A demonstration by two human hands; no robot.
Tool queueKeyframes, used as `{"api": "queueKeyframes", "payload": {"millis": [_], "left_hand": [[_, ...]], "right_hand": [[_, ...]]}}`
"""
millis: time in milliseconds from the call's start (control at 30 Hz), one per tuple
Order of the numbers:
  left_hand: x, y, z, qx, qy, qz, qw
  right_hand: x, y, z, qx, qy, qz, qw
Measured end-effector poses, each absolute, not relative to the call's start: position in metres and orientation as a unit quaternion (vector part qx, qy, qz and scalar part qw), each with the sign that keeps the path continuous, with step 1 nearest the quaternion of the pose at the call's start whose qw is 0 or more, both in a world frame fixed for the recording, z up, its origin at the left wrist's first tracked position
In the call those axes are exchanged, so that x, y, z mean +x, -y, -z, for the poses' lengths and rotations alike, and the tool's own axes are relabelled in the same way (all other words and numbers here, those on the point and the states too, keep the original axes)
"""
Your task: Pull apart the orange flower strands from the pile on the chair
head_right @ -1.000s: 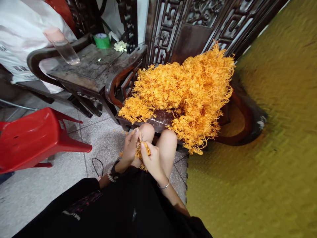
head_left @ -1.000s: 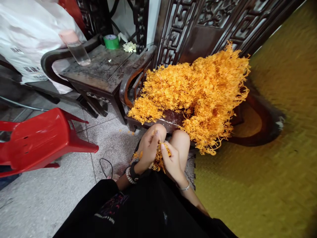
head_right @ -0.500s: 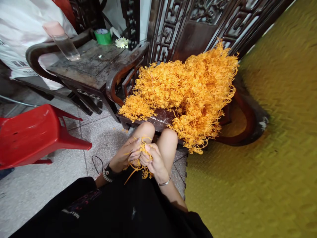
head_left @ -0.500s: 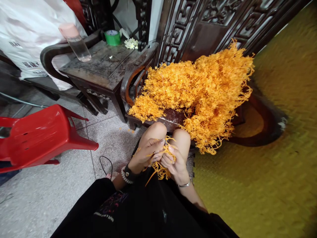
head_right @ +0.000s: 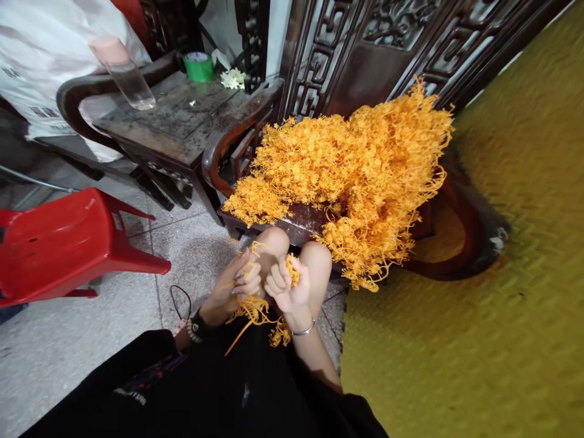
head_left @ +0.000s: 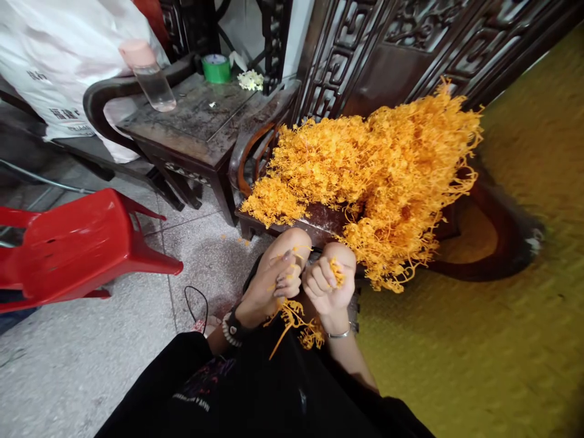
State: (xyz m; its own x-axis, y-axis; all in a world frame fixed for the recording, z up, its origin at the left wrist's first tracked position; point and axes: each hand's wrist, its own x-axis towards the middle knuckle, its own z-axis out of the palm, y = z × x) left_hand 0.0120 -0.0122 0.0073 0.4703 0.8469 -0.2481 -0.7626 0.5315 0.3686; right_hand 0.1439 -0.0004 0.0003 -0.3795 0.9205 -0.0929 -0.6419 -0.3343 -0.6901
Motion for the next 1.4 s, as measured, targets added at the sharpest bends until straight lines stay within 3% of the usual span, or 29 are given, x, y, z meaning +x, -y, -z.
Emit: {"api": "queueKeyframes", "payload": {"millis": [233,367,467,567,833,1400], "left_hand": [[-0.016,0.005,-0.008,0.007,-0.203,-0.541,0.816],[-0.03,-0.002,-0.01,-0.003,-0.199,-0.555,0.807],[-0.038,-0.004,-0.011,-0.006,-0.182,-0.564,0.806],[-0.046,-0.003,-0.009,-0.013,-0.162,-0.585,0.795],[-0.059,-0.004,-0.002,-0.022,-0.179,-0.628,0.757],[-0.039,-0.009,-0.008,0.019,-0.271,-0.709,0.65]], "right_hand": [[0.137,-0.03,0.005,-0.37,0.41,-0.686,0.474],[0.131,-0.085,0.023,-0.479,0.649,-0.382,0.452],[0.12,-0.141,0.039,-0.49,0.697,-0.305,0.426],[0.102,-0.19,0.055,-0.482,0.815,-0.161,0.279],[0.083,-0.233,0.085,-0.456,0.866,-0.118,0.167],[0.079,-0.232,0.086,-0.468,0.872,-0.111,0.096]]}}
